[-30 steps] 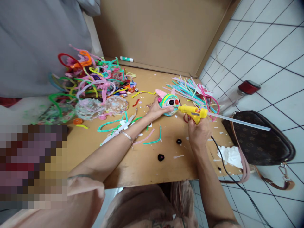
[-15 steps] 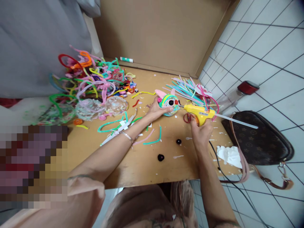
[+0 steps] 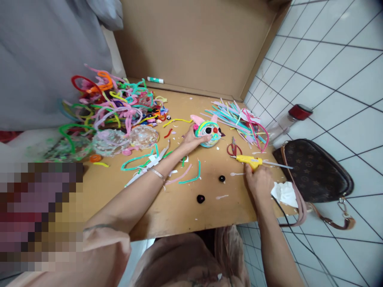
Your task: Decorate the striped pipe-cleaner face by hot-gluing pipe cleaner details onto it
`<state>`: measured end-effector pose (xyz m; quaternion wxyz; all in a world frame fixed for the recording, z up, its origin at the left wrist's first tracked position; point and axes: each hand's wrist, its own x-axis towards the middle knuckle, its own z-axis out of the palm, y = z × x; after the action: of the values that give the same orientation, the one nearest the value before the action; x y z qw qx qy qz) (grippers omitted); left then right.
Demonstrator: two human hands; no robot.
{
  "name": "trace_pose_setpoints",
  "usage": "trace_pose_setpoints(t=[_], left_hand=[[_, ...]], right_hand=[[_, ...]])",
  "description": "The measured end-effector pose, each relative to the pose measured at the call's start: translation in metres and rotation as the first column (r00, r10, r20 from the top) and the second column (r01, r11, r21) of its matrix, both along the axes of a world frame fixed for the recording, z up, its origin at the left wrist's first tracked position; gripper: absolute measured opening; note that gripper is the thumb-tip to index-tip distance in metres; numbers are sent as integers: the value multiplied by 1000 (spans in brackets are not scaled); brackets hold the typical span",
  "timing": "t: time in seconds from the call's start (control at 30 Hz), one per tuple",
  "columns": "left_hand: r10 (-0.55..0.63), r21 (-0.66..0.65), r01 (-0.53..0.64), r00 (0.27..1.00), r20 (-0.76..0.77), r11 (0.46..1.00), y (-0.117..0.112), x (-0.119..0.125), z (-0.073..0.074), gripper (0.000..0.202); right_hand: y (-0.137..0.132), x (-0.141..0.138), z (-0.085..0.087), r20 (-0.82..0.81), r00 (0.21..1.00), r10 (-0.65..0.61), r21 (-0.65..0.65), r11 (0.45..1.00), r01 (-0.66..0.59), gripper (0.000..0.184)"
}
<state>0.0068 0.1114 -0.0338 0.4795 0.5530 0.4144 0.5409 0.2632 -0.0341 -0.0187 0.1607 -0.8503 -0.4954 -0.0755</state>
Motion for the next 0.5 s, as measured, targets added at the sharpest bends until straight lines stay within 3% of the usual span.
trace_pose_setpoints(t=[0.1,0.2,0.27,0.3,0.4,0.5], left_hand=[[-1,-19,2,1000,20,1000,3,-4,-4,81],[-33,-18,34,999,39,999,5,-8,-6,83],[-69,-11,70,996,63,997,6,-11,-6,83],[-85,-7,86,994,72,996,6,-13,-6,83],[-120,2,121,989,88,993,6,-16,-6,80],[-153,-2,154,982,107,988,5,-18,-4,79]], right_hand=[[-2,-6,6,142,988,62,54,996,-70,48],[9,-19,15,27,960,278,235,932,-276,34],[27,-33,21,-174,851,496,396,826,-401,28],[40,-40,25,-289,777,559,462,792,-399,28],[82,-62,30,-584,547,600,570,783,-249,46],[114,-76,27,-708,346,616,593,784,-184,64]])
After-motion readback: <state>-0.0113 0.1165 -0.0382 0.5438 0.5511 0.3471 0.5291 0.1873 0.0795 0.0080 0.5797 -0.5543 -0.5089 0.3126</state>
